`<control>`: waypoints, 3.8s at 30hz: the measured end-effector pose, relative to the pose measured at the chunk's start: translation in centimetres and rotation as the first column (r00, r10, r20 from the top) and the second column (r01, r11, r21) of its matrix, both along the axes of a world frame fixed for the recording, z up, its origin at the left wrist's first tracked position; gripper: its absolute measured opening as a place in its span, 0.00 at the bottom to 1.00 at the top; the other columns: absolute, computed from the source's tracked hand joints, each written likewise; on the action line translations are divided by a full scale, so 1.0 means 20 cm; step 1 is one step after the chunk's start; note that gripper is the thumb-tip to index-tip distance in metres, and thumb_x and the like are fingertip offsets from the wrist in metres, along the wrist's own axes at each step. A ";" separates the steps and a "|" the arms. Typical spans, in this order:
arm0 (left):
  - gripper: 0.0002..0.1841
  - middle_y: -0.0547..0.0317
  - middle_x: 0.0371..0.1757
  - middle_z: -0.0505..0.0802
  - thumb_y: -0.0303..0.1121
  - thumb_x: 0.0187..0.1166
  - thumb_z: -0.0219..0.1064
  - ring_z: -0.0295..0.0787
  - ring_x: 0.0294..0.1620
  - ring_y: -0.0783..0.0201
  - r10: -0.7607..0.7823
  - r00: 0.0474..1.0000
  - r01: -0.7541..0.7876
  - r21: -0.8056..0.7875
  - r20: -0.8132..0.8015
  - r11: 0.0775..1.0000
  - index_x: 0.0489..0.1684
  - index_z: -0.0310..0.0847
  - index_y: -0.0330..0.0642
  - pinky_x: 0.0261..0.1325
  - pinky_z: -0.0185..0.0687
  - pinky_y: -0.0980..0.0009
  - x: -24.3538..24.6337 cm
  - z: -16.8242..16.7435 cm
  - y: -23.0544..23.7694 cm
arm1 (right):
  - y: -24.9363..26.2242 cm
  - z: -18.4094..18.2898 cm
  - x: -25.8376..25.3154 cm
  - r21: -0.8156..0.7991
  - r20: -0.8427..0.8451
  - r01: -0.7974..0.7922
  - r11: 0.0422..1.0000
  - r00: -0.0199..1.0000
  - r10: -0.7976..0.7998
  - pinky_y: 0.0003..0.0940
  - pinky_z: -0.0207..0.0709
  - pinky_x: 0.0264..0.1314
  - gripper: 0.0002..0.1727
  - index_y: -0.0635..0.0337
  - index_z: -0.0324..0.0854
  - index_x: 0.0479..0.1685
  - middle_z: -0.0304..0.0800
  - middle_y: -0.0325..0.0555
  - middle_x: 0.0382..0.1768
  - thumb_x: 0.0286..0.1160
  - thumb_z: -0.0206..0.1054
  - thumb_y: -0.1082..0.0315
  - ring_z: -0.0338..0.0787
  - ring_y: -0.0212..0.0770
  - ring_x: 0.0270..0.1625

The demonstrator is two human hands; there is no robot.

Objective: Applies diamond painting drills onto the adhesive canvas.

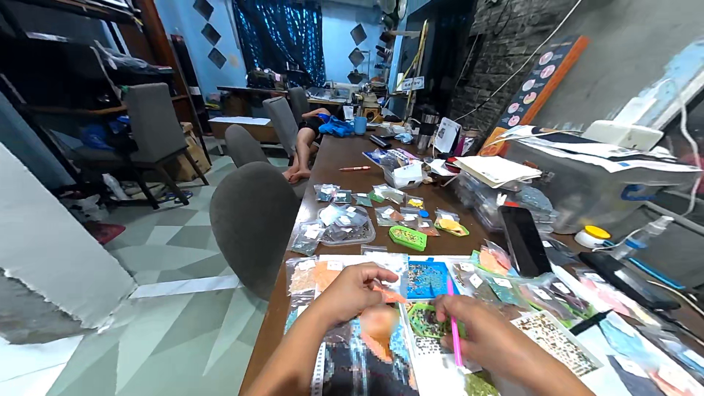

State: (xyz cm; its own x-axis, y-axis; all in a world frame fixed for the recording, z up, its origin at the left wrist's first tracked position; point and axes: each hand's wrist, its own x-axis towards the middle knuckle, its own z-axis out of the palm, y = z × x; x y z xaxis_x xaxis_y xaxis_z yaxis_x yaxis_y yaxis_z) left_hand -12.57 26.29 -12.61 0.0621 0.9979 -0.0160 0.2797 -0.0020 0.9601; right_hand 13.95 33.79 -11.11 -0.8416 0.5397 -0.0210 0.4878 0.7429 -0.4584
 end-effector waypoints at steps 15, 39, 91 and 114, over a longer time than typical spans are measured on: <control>0.13 0.54 0.57 0.89 0.25 0.79 0.64 0.85 0.54 0.71 -0.094 0.994 0.100 0.111 -0.061 0.989 0.57 0.89 0.37 0.59 0.81 0.75 0.13 -0.04 0.00 | 0.02 -0.12 0.03 -0.439 -0.663 0.159 0.884 0.607 -0.439 0.24 0.84 0.41 0.20 0.64 0.82 0.60 0.89 0.29 0.29 0.92 0.47 0.62 0.88 0.25 0.32; 0.13 0.61 0.52 0.88 0.25 0.80 0.62 0.84 0.48 0.75 0.048 0.992 -0.039 0.084 -0.113 0.996 0.55 0.90 0.42 0.52 0.80 0.79 0.12 -0.04 0.00 | 0.01 -0.27 0.01 -0.085 -0.630 0.236 0.968 0.740 -0.236 0.15 0.69 0.24 0.23 0.55 0.78 0.32 0.74 0.27 0.17 0.91 0.52 0.48 0.73 0.16 0.19; 0.11 0.52 0.55 0.89 0.20 0.82 0.62 0.85 0.52 0.64 0.247 0.968 -0.234 0.193 -0.048 0.953 0.55 0.89 0.37 0.59 0.81 0.67 0.02 -0.02 0.01 | -0.57 -0.21 -0.21 -0.223 -0.653 0.180 0.958 0.702 -0.284 0.13 0.71 0.25 0.18 0.60 0.76 0.36 0.78 0.29 0.20 0.93 0.51 0.60 0.75 0.14 0.20; 0.12 0.49 0.54 0.89 0.19 0.82 0.61 0.86 0.52 0.61 0.278 0.959 -0.259 0.231 -0.052 0.938 0.56 0.88 0.34 0.58 0.81 0.64 0.00 -0.01 0.00 | -0.62 -0.21 -0.27 -0.273 -0.668 0.114 0.955 0.692 -0.274 0.12 0.71 0.25 0.16 0.61 0.76 0.35 0.78 0.27 0.19 0.93 0.51 0.63 0.75 0.14 0.20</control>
State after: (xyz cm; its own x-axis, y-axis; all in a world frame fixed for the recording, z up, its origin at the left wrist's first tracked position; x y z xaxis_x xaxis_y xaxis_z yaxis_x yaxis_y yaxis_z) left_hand -12.56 26.32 -12.77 -0.2004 0.9566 0.2115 0.3776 -0.1238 0.9177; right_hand 8.54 21.34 -15.35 -0.5360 0.7433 0.4002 0.0952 0.5243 -0.8462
